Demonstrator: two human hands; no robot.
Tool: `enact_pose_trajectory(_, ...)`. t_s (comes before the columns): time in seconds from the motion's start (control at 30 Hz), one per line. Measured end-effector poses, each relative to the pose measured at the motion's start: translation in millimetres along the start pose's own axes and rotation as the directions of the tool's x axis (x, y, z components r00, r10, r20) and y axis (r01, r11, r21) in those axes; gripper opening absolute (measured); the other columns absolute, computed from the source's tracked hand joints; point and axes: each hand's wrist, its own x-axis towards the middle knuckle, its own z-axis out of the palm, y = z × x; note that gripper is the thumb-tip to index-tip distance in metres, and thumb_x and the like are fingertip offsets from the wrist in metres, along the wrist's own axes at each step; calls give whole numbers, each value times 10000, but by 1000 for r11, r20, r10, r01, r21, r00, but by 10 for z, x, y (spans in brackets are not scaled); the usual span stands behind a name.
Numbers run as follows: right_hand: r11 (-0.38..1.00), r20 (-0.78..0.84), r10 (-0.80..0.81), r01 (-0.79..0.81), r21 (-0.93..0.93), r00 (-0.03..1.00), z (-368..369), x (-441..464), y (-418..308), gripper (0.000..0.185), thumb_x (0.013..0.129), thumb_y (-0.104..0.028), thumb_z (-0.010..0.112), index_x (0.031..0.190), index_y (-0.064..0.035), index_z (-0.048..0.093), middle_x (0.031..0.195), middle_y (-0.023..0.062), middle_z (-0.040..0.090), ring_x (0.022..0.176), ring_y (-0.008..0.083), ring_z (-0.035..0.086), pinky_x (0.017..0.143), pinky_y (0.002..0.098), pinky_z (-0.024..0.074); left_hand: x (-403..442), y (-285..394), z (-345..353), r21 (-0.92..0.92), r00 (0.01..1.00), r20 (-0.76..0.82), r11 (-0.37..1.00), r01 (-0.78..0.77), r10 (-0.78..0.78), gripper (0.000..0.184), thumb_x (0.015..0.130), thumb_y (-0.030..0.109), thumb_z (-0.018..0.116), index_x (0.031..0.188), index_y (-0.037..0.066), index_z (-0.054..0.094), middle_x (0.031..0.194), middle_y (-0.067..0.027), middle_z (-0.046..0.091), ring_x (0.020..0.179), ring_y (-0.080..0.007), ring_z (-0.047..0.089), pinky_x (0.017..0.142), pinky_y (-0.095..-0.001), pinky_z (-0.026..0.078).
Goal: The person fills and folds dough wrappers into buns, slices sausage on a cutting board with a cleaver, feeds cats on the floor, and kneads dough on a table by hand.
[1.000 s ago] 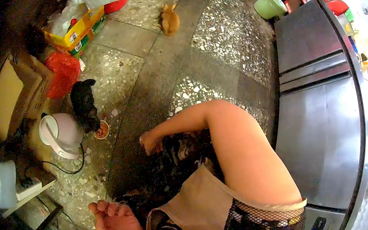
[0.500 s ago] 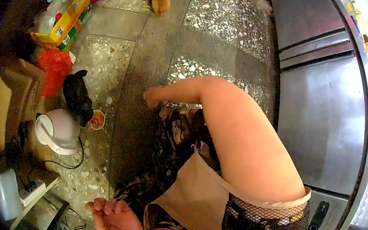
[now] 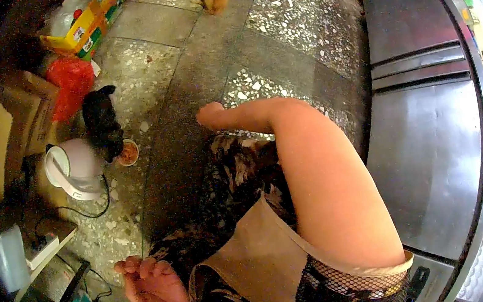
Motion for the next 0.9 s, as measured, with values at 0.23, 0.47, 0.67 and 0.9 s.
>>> enact_pose_trajectory(0.23, 999, 44, -13, 11, 32, 999, 37, -25, 14, 274, 769, -102, 609, 1038, -67, 652, 1006, 145, 660, 903, 320, 650, 679, 426, 539, 14, 1, 8, -6, 1000, -7, 1000, -8, 8, 171, 961, 174, 432, 1084, 81, 505, 957, -50, 515, 778, -151, 478, 695, -309, 416)
enact_pose_trajectory(0.47, 1000, 128, -20, 20, 8, 992, 38, -78, -3, 248, 787, -103, 592, 1019, -41, 655, 1009, 175, 654, 911, 325, 649, 697, 436, 541, 186, -49, 4, -30, 1000, -8, 999, 24, -24, 164, 953, 175, 445, 1077, 86, 506, 951, -45, 514, 773, -148, 474, 692, -306, 413)
enact_pose_trajectory(0.67, 968, 156, -110, 141, -207, 982, 155, 17, -71, 221, 784, -165, 636, 975, -56, 663, 952, 160, 662, 879, 336, 649, 693, 419, 543, 574, -184, -111, -90, 999, -19, 995, 44, -46, 159, 946, 176, 456, 1071, 91, 506, 945, -41, 512, 769, -145, 471, 690, -304, 411)
enact_pose_trajectory(0.9, 965, 74, -129, 142, -222, 989, 105, -57, -52, 247, 756, -255, 681, 902, -58, 667, 903, 144, 667, 841, 310, 659, 668, 436, 537, 978, -246, -279, -98, 999, 15, 994, 47, -46, 153, 938, 176, 469, 1064, 97, 507, 938, -37, 511, 765, -141, 467, 687, -301, 408)
